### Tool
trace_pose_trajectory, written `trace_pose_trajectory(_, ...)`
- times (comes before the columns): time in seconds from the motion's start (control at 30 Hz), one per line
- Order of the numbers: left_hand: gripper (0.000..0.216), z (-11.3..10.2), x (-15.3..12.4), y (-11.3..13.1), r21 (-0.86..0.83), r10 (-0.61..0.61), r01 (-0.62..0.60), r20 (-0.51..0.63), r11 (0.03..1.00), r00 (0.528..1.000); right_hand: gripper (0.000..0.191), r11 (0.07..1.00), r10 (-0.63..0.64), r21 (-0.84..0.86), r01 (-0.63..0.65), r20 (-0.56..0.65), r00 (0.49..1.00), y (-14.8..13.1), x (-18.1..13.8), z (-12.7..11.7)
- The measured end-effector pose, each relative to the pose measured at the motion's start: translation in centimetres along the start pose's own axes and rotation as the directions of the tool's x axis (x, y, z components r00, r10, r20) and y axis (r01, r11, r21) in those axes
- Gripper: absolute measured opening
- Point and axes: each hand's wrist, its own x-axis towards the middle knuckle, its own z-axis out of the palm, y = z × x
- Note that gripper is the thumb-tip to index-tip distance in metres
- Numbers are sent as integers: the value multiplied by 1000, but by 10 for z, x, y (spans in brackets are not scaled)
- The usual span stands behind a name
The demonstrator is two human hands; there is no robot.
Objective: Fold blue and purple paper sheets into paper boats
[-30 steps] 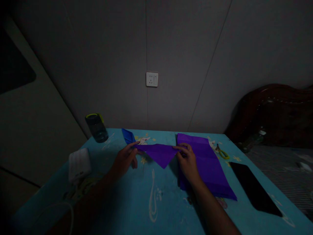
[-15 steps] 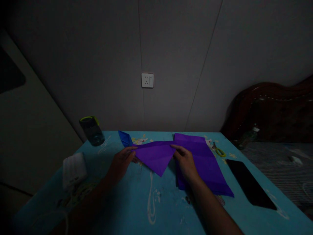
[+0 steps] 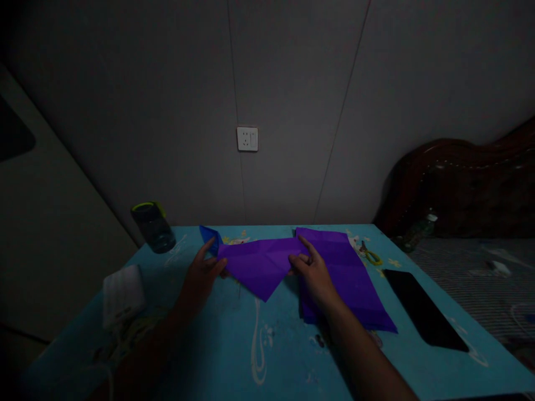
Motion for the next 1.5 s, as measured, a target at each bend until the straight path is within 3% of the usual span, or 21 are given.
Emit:
trace_pose_trajectory(0.07, 69, -2, 2, -1, 1, -18, 18, -2, 1000, 1000, 72, 997, 72, 28, -72, 21, 997, 0, 0, -1)
trace_pose_trajectory(0.17, 45, -4, 4, -2, -17, -37, 37, -17, 999, 999, 49, 982, 164, 85, -171, 84, 983, 1, 2, -3)
trace_pose_trajectory(0.23, 33, -5, 5, -2, -24, -36, 36, -12, 999, 999, 34, 980, 166, 83, -179, 147, 975, 2, 2, -4)
trace_pose_trajectory(0.33, 26, -5, 5, -4, -68, -27, 28, 11, 997, 1000, 33, 989, 132, 35, -141, 182, 974, 4, 0, -6)
trace_pose_trajectory(0.63, 28, -4, 3, -5, -177, -32, 36, 27, 984, 999, 26, 998, 56, 22, -62, 211, 976, 1, -2, -10)
trace_pose_trajectory(1.0, 27, -3, 0, 6, -281, -54, 72, 73, 957, 996, 33, 967, 144, 151, -205, 339, 930, -5, -6, -21)
trace_pose_trajectory(1.13, 28, -1, 0, 8, -333, -90, 107, 68, 937, 994, 33, 959, 167, 166, -231, 329, 929, -8, -9, -23)
trace_pose_trajectory(1.27, 28, -1, 0, 6, -336, -87, 108, 79, 936, 993, 30, 947, 167, 209, -244, 329, 930, -10, -10, -24)
trace_pose_trajectory(1.5, 38, -2, -1, 8, -258, -83, 86, 26, 962, 996, 44, 957, 111, 212, -200, 367, 923, -5, -8, -19)
